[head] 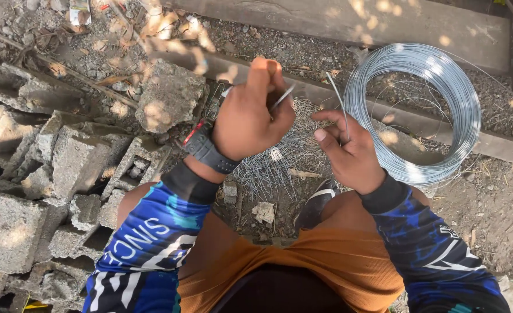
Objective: The person sits on the ground and repeatedly pulls lengths of thin metal wire from a coil, breaks them off by hand, and places them into a growing pile. The person handles the wire with both hands and accumulates a bundle of short wire pieces.
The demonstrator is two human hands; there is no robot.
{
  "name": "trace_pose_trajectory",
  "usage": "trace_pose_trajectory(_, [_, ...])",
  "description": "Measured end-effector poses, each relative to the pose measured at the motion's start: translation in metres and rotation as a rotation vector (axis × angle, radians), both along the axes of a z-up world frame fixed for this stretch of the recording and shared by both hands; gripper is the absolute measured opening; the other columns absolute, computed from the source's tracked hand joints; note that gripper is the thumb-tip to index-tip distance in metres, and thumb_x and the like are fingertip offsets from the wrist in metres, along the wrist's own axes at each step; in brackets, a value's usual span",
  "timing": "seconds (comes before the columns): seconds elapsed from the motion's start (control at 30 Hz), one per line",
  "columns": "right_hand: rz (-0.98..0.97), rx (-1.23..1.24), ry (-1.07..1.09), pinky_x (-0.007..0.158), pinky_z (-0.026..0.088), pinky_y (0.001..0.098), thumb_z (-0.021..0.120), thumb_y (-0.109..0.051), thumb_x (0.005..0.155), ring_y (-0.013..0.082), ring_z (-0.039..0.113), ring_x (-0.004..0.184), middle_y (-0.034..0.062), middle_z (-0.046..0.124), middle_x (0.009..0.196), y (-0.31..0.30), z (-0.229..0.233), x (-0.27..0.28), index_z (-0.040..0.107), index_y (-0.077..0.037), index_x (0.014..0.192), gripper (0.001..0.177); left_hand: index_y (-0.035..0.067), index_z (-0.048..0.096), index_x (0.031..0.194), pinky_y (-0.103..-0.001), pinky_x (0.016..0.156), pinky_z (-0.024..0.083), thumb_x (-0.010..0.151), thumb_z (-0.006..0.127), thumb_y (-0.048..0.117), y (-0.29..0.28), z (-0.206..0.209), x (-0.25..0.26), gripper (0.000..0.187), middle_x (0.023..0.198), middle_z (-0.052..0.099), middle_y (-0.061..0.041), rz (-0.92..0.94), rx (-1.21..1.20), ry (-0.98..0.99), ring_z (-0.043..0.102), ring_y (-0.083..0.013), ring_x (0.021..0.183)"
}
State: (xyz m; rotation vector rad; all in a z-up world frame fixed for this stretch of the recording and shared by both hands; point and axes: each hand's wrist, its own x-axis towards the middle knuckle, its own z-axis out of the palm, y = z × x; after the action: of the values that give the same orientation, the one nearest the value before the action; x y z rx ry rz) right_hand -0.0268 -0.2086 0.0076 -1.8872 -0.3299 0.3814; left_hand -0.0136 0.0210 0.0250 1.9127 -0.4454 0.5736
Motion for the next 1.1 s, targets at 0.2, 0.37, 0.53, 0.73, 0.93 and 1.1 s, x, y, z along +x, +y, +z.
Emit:
trace_pose_trajectory(0.2, [0.006, 0.289, -0.088, 0.056, 0.034, 0.0147, 0.055, -0.006, 0.105, 0.0002, 0.049, 0.055, -0.0026, 0.047, 0.055, -0.005, -0.024, 0.004, 0.055, 0.004, 0.133, 0.03, 0.018, 0.045, 0.099, -0.051, 0.058, 0.056, 0.072, 0.074, 0.02, -0.012, -0.018, 0.004, 0.039, 0.067, 0.067, -0.002, 0.097, 0.33, 0.112, 0.071, -0.0349, 0.061])
trace_pose_trajectory(0.37, [0.017, 0.357, -0.068, 0.051, 0.042, 0.0173, 0.057, -0.018, 0.105, 0.0065, 0.054, 0.05, 0.0039, 0.054, 0.059, -0.017, -0.036, 0.009, 0.052, 0.006, 0.138, 0.041, 0.009, 0.058, 0.13, -0.061, 0.087, 0.058, 0.092, 0.078, 0.028, -0.014, -0.009, -0.005, 0.047, 0.111, 0.072, -0.017, -0.216, 0.055, 0.139, 0.074, -0.043, 0.104])
trace_pose_trajectory(0.53, [0.289, -0.007, -0.241, 0.098, 0.048, 0.0558, 0.041, -0.02, 0.11, 0.0434, 0.061, 0.123, 0.0249, 0.065, 0.123, -0.012, -0.01, 0.016, 0.061, 0.003, 0.127, 0.035, 0.01, 0.072, 0.103, -0.053, 0.066, 0.057, 0.1, 0.063, 0.018, -0.014, 0.006, -0.01, 0.012, 0.095, 0.068, -0.011, -0.19, 0.138, 0.042, 0.069, -0.0442, 0.082])
trace_pose_trajectory(0.73, [0.308, 0.099, -0.458, 0.106, 0.043, 0.055, 0.043, -0.013, 0.112, 0.0318, 0.061, 0.106, 0.0153, 0.065, 0.106, -0.006, -0.009, 0.031, 0.063, 0.001, 0.113, 0.024, 0.015, 0.07, 0.106, -0.051, 0.063, 0.057, 0.101, 0.057, 0.024, -0.023, -0.009, -0.006, 0.017, 0.088, 0.062, -0.007, -0.142, 0.364, -0.045, 0.068, -0.0405, 0.079])
trace_pose_trajectory(0.93, [0.265, 0.268, 0.004, 0.096, 0.049, 0.0324, 0.057, -0.013, 0.103, 0.0189, 0.059, 0.107, 0.0123, 0.061, 0.119, -0.001, -0.041, 0.009, 0.051, 0.001, 0.126, 0.028, 0.0, 0.068, 0.103, -0.028, 0.052, 0.044, 0.089, 0.072, -0.007, -0.025, 0.004, 0.012, 0.016, 0.089, 0.066, -0.008, -0.202, 0.006, -0.064, 0.055, -0.0146, 0.059])
trace_pose_trajectory(1.1, [0.04, 0.409, 0.181, 0.08, 0.058, 0.0349, 0.048, -0.03, 0.109, 0.0164, 0.059, 0.074, 0.0039, 0.057, 0.08, 0.008, -0.062, 0.011, 0.054, -0.007, 0.098, 0.026, -0.002, 0.069, 0.095, -0.027, 0.053, 0.043, 0.095, 0.07, 0.0, -0.028, -0.007, 0.026, 0.002, 0.081, 0.063, -0.006, -0.144, -0.123, -0.018, 0.05, -0.0126, 0.058])
